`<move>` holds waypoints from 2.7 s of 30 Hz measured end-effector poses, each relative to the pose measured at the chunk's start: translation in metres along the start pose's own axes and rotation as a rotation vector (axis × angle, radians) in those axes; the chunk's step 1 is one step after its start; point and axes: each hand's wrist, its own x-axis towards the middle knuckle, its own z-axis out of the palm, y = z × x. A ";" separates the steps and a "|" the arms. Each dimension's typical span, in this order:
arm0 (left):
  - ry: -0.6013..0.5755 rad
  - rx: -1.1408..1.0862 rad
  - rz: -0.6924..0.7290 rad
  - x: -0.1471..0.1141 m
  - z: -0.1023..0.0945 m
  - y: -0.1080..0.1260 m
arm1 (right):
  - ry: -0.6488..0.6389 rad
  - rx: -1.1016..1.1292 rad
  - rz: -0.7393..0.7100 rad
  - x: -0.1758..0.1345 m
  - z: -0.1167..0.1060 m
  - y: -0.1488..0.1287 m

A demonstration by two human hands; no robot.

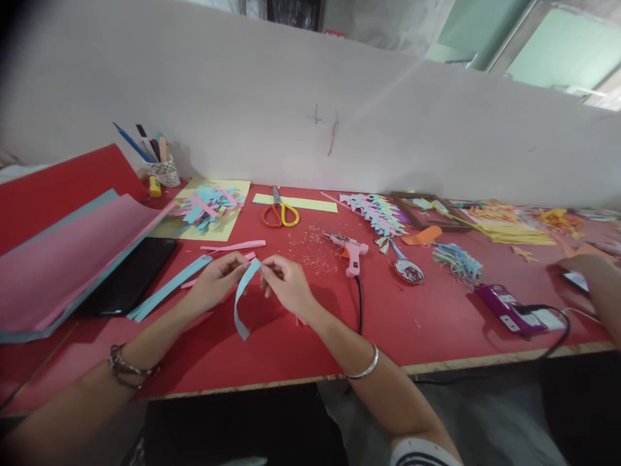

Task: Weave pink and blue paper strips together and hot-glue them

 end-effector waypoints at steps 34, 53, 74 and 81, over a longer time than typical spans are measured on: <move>-0.017 0.012 -0.054 0.002 -0.001 0.002 | -0.063 -0.101 0.039 -0.002 0.003 -0.003; -0.300 -0.053 -0.072 -0.003 0.002 -0.002 | 0.073 -0.143 -0.082 0.001 -0.005 0.002; -0.272 0.087 -0.250 -0.008 -0.012 0.003 | 0.094 -0.082 -0.094 0.011 -0.014 0.007; -0.567 0.167 -0.365 -0.048 -0.040 0.013 | 0.074 -0.083 -0.086 0.011 -0.013 0.007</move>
